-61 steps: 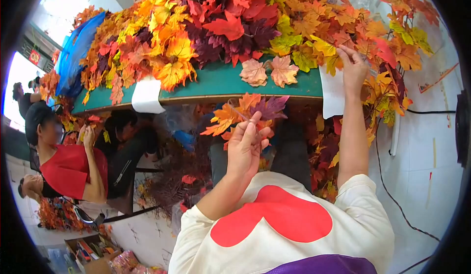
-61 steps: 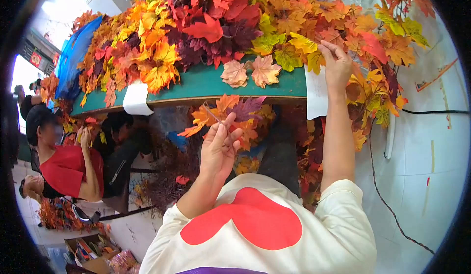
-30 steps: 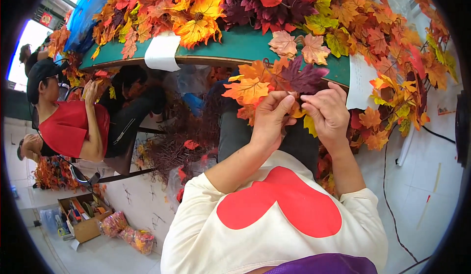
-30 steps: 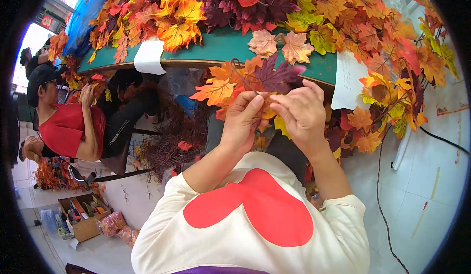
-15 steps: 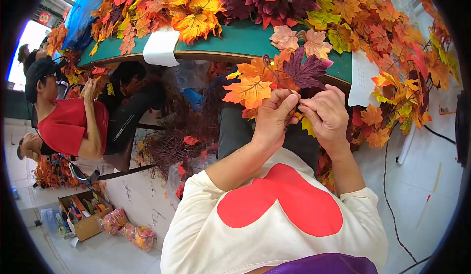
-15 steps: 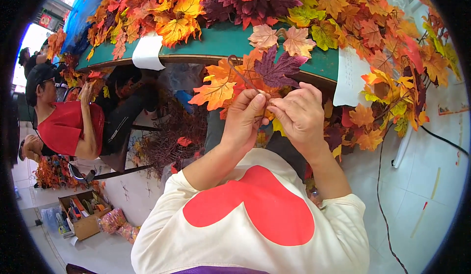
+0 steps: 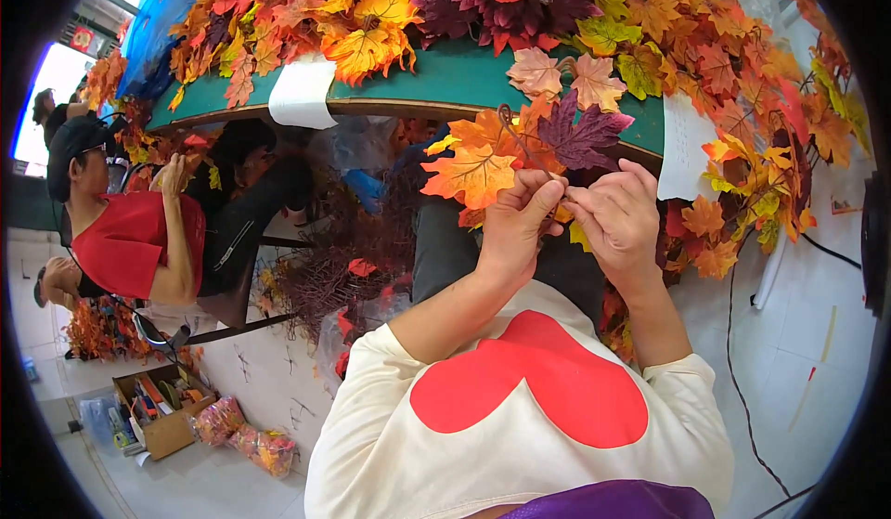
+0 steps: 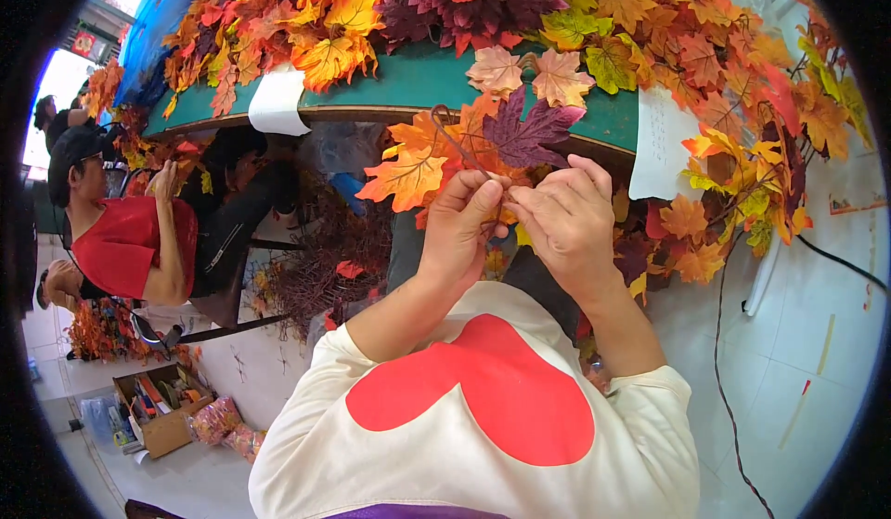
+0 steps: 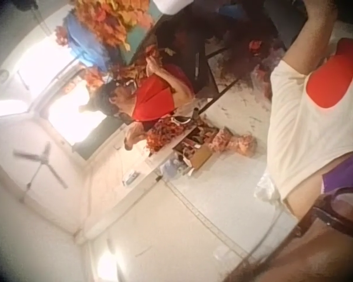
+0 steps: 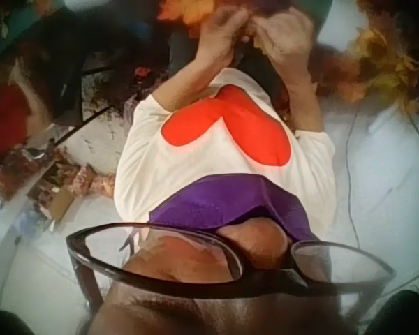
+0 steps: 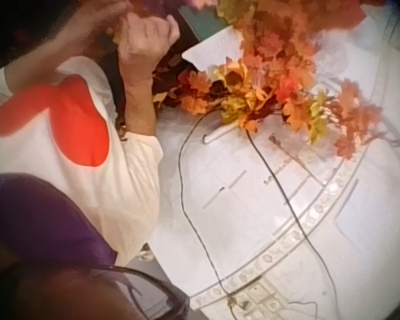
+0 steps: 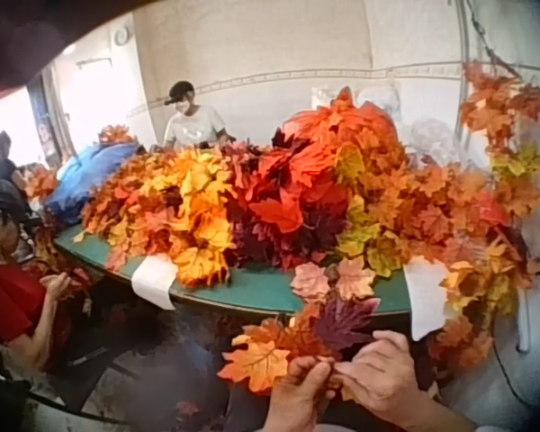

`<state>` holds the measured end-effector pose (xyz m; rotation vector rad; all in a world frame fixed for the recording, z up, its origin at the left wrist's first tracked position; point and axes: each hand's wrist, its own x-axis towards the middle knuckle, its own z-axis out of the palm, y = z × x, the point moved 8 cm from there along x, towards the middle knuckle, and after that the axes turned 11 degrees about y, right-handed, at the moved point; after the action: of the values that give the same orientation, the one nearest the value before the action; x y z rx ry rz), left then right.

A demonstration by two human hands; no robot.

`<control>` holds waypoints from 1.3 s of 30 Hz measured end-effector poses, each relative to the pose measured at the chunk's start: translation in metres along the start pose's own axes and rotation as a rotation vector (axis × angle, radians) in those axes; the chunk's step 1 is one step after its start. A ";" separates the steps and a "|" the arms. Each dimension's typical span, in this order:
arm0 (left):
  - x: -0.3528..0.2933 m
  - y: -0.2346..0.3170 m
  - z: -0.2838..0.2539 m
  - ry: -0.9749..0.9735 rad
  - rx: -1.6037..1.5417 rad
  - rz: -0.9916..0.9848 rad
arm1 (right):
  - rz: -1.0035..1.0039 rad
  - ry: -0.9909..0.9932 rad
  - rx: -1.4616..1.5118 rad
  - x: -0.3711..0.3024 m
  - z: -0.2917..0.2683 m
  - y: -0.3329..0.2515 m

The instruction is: The recorder attaches artificial maple leaves to plastic branches to create larger decorative branches.

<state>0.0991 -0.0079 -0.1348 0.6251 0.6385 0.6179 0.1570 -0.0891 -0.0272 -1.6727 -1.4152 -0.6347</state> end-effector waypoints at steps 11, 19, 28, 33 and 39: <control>0.000 0.008 0.001 -0.058 0.088 0.198 | 0.039 -0.013 0.029 -0.001 0.000 0.002; -0.011 0.025 0.014 -0.107 0.440 0.452 | 0.047 -0.040 0.020 0.002 -0.001 0.000; -0.001 0.010 0.008 -0.133 0.319 0.297 | 0.049 -0.063 0.042 0.000 0.001 0.000; 0.001 0.004 0.005 -0.136 0.166 0.186 | 0.052 -0.067 0.043 0.000 0.000 0.002; 0.001 0.000 0.005 -0.143 0.088 0.139 | 0.056 -0.069 0.040 -0.002 0.001 0.003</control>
<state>0.1031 -0.0089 -0.1316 0.7932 0.4932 0.6711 0.1593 -0.0898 -0.0301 -1.7111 -1.4152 -0.5177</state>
